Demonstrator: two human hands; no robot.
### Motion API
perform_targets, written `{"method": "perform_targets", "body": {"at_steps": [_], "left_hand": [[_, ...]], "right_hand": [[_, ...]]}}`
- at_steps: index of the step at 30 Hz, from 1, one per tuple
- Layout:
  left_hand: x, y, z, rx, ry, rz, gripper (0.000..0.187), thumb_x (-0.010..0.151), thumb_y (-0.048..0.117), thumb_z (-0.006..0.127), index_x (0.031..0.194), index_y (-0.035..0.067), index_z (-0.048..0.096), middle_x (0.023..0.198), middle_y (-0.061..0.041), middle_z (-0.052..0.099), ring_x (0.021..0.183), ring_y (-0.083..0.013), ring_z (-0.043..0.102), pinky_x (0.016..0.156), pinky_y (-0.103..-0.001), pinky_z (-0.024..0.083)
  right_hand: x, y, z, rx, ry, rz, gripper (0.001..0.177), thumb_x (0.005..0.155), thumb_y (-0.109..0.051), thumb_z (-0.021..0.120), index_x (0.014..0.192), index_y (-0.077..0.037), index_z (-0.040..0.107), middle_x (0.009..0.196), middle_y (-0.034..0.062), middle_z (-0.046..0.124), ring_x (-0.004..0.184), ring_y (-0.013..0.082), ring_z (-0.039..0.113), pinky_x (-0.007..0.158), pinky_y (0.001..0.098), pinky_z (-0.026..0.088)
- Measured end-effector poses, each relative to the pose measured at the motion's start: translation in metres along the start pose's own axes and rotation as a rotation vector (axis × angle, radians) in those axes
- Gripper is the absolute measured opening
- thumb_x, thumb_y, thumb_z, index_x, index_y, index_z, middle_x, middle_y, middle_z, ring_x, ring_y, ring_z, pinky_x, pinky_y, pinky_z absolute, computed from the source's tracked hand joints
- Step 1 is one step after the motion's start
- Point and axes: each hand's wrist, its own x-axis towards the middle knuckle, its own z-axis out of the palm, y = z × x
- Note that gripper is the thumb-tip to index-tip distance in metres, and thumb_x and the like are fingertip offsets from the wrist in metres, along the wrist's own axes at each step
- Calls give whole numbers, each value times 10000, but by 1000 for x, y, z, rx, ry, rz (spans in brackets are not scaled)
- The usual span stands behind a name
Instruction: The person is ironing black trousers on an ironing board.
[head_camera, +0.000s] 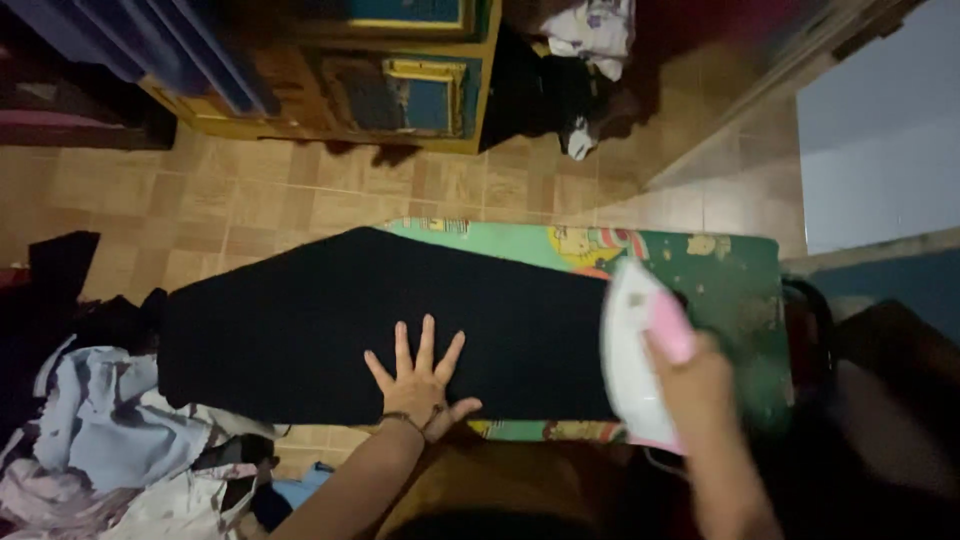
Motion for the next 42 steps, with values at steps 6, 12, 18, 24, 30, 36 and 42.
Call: {"method": "perform_targets", "body": {"at_steps": [6,12,18,24,30,36,42], "left_hand": [[-3,3,5,0,42,2,1054,836,827,518,1643,402,-9,1723,-106,-178,1545,-478,-176,1094,-830,-6],[-4,2,6,12,12,15,1047,851,844,479,1641,400,-45,1719,-111,-187,1544,-475,-178,1094,-830,-8],[-1,2,3,16,-19,4,1040,849,850,451,1638,414,-67,1714,-99,-221,1546,-462,-197,1108,-815,-23],[-4,0,0,-17,-11,25,1038,847,857,450,1639,410,-51,1718,-107,-215,1548,-461,-195,1110,-815,-27],[-4,1,0,4,-19,12,1043,851,854,442,1645,399,-60,1716,-109,-216,1545,-474,-195,1100,-826,-16],[-2,2,-3,-1,-37,11,1036,856,847,441,1639,405,-73,1714,-105,-240,1539,-475,-208,1100,-819,-16],[-6,2,0,6,17,26,1025,855,852,431,1644,402,-44,1717,-98,-207,1548,-466,-186,1107,-820,0]], "right_hand": [[-55,-98,30,-173,-242,-243,524,849,-538,700,1081,-71,639,912,232,738,823,463,715,726,557,574],[3,-75,15,-190,-130,-104,573,892,-568,686,1065,-26,615,946,277,729,877,487,705,773,575,562],[49,42,12,-318,-45,-95,682,907,-612,672,1196,2,609,1000,325,715,905,509,702,810,567,562],[61,35,-28,-58,-59,110,699,902,-520,672,1373,-9,592,959,299,714,784,436,738,779,539,581],[-7,-25,11,-132,-245,16,672,861,-568,697,1176,19,607,900,285,731,750,452,744,686,540,601],[4,-36,11,-264,-122,-93,607,890,-597,666,1067,-19,618,906,285,732,836,488,712,755,564,574],[62,54,12,-287,126,-21,711,910,-643,699,1037,56,676,940,325,714,853,485,713,758,546,573]]}}
